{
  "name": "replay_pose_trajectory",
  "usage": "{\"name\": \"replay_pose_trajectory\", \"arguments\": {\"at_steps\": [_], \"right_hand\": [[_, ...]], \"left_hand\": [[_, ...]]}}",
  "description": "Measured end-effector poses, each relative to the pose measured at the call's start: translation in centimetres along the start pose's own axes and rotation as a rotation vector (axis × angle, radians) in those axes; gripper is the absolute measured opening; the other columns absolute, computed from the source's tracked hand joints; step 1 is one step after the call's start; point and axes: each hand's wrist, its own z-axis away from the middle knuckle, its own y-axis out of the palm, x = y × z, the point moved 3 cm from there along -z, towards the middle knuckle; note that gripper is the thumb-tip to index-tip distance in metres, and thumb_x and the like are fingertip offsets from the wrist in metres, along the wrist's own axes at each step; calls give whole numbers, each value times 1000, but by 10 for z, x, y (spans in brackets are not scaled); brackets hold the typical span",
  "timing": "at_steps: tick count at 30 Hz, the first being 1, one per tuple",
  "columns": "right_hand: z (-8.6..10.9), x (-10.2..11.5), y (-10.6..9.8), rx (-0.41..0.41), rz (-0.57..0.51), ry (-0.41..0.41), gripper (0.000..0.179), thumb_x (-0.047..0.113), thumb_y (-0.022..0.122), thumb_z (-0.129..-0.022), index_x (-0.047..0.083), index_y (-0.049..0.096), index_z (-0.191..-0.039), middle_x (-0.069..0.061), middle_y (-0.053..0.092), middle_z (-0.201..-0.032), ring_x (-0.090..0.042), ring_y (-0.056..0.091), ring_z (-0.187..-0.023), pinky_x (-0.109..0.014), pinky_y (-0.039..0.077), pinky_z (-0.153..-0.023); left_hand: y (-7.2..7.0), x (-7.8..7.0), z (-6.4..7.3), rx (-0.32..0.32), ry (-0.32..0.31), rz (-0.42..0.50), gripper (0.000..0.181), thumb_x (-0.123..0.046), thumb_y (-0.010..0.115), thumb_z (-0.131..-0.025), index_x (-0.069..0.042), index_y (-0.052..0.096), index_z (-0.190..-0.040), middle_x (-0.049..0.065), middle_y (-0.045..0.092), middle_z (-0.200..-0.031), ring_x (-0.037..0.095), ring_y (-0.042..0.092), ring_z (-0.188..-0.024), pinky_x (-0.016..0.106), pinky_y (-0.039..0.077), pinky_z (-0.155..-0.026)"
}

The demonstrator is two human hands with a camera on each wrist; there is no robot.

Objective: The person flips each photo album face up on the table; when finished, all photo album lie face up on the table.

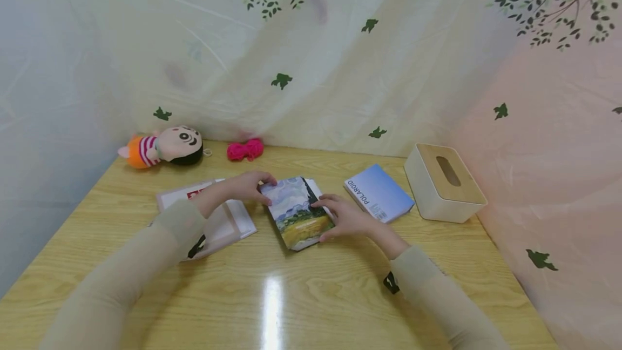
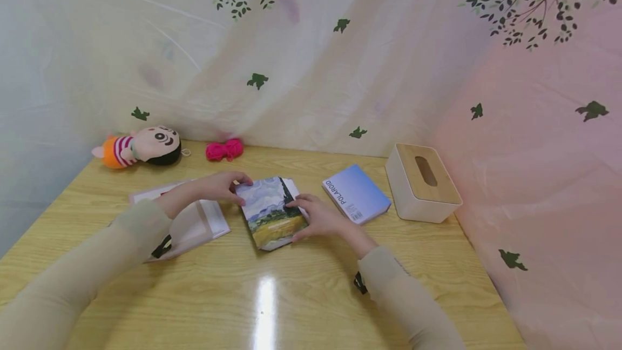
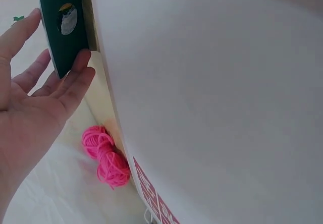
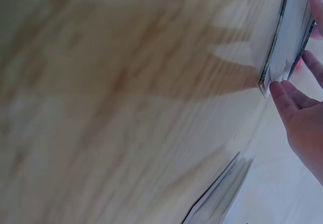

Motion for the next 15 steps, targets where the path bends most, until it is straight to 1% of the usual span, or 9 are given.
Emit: {"name": "replay_pose_trajectory", "arguments": {"at_steps": [3,6,10,12,15], "right_hand": [[0,2,1,-6,14,-23,83,47,80,-69,20,46,-139,-18,31,-149,-37,34,-134,-53,36,-103],[0,3,2,1,10,-26,83,47,80,-70,20,44,-141,-18,30,-150,-37,33,-135,-52,35,-105],[3,4,2,16,-8,-25,83,48,78,-72,21,41,-143,-18,27,-152,-36,28,-138,-52,34,-106],[6,5,-1,21,-25,-25,84,47,77,-73,20,40,-143,-19,25,-152,-36,27,-139,-52,34,-106],[11,8,-7,5,-43,-28,84,44,77,-74,17,39,-144,-18,25,-153,-36,28,-138,-53,35,-105]], "left_hand": [[-1,-1,4,24,-32,-18,53,-26,73,-83,-5,54,-128,17,54,-127,28,49,-117,45,37,-103],[-1,-4,9,27,-29,-38,55,-26,72,-83,-4,53,-129,19,53,-130,32,49,-120,47,37,-103],[-1,-10,12,3,3,-79,54,-24,72,-83,0,53,-128,22,53,-131,35,49,-120,48,38,-103],[0,-13,13,-13,6,-108,54,-24,72,-83,0,54,-128,22,54,-130,36,49,-120,48,38,-103],[2,-20,15,-40,4,-144,58,-26,74,-81,1,53,-128,23,54,-127,38,49,-119,49,36,-104]]}}
